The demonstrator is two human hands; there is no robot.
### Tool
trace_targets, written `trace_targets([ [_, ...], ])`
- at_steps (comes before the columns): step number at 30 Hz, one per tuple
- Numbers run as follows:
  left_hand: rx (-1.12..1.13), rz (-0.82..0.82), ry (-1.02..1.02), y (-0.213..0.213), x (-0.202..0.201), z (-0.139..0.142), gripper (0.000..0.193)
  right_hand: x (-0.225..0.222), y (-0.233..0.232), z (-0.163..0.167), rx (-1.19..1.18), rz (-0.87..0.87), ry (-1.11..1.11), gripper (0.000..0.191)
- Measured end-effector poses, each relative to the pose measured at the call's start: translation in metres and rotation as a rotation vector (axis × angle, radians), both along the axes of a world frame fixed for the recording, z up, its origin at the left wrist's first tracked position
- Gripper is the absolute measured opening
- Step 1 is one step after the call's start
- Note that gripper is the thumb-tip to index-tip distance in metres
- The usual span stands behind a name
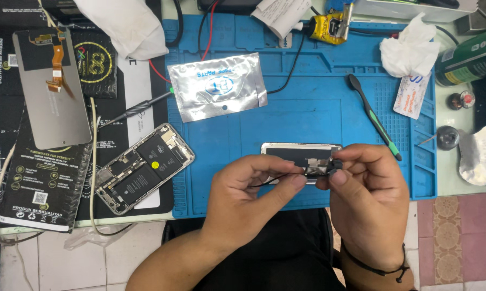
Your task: The person handles a small black electronic component, repeatedly peeling and reapplying a thin adhesive strip. The person then places the component onto a disassembled phone screen assembly on a blue work mat.
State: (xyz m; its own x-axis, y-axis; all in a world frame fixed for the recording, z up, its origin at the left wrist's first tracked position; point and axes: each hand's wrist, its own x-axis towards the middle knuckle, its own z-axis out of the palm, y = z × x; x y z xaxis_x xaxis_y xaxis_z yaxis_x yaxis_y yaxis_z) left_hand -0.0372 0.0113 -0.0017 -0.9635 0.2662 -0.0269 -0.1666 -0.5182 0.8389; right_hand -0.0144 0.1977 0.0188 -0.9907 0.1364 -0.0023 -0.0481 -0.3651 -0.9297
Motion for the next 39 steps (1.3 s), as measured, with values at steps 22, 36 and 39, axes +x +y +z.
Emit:
trace_targets([
  [22, -0.116, 0.127, 0.015, 0.006, 0.001, 0.008, 0.013, 0.006, 0.008, -0.011, 0.003, 0.114, 0.024, 0.024],
  [36, -0.114, 0.082, -0.06, 0.007, -0.003, 0.008, 0.014, 0.002, 0.013, -0.009, -0.048, 0.125, -0.116, 0.019],
  [39, -0.147, 0.08, -0.089, 0.009, -0.005, 0.008, 0.013, 0.001, 0.014, -0.01, -0.052, 0.139, -0.123, 0.018],
])
